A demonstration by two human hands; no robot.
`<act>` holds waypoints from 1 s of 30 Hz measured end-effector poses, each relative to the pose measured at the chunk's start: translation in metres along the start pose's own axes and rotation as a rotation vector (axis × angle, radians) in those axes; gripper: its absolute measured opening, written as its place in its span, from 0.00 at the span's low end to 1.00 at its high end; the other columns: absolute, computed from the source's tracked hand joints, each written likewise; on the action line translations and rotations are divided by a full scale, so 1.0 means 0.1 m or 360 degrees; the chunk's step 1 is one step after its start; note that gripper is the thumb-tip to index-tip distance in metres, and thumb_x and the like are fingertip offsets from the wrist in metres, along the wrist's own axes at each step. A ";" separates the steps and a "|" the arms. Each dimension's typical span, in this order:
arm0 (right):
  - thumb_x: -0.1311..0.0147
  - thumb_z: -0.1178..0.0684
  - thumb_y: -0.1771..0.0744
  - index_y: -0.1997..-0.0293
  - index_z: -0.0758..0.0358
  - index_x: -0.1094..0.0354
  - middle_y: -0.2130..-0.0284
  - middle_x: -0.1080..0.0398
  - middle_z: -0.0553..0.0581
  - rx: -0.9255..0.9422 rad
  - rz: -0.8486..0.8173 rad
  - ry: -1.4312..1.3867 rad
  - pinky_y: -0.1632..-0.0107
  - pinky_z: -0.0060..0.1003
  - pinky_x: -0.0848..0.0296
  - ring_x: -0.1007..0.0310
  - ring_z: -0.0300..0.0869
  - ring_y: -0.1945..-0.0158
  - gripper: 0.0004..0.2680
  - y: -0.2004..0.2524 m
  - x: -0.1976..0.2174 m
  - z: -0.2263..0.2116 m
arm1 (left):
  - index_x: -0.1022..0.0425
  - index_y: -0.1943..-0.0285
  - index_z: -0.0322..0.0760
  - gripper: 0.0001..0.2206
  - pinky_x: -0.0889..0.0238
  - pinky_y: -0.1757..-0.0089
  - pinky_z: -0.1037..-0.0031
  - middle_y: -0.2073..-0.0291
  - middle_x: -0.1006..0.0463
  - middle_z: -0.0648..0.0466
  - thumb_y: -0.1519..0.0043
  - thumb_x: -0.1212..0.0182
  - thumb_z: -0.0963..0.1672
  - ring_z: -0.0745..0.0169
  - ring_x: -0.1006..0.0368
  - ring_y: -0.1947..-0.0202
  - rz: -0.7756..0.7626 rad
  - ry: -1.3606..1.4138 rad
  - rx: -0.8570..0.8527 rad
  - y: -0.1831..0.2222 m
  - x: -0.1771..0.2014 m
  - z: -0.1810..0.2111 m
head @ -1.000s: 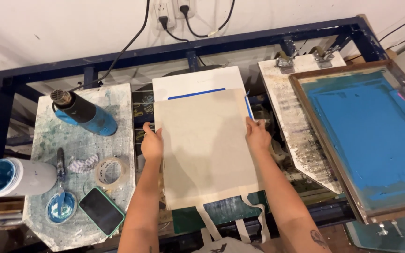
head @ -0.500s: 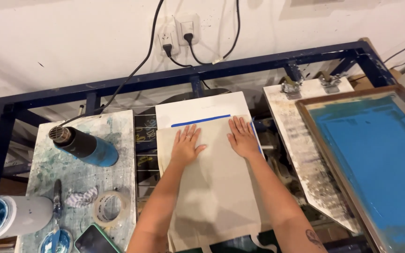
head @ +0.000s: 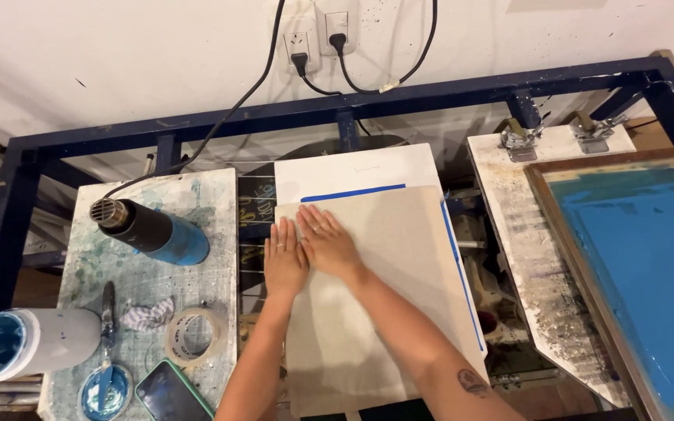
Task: The person places a tote bag on a printing board, aligns a screen, applies ink using a squeegee, and then dries the printed design with a heat gun.
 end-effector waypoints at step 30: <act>0.62 0.36 0.29 0.20 0.65 0.56 0.23 0.54 0.64 -0.1078 0.0010 0.0267 0.20 0.46 0.66 0.60 0.51 0.19 0.29 1.48 0.73 1.05 | 0.69 0.14 0.51 0.30 0.38 0.41 0.55 0.40 0.23 0.47 0.27 0.73 0.53 0.47 0.32 0.33 -0.0425 -0.0286 0.0068 2.16 0.13 -0.16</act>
Point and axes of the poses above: each hand's wrist, its own y-axis away from the middle knuckle, its own x-axis out of the back of the hand, z = x × y, the point moved 8 cm from there along -y, towards the middle knuckle
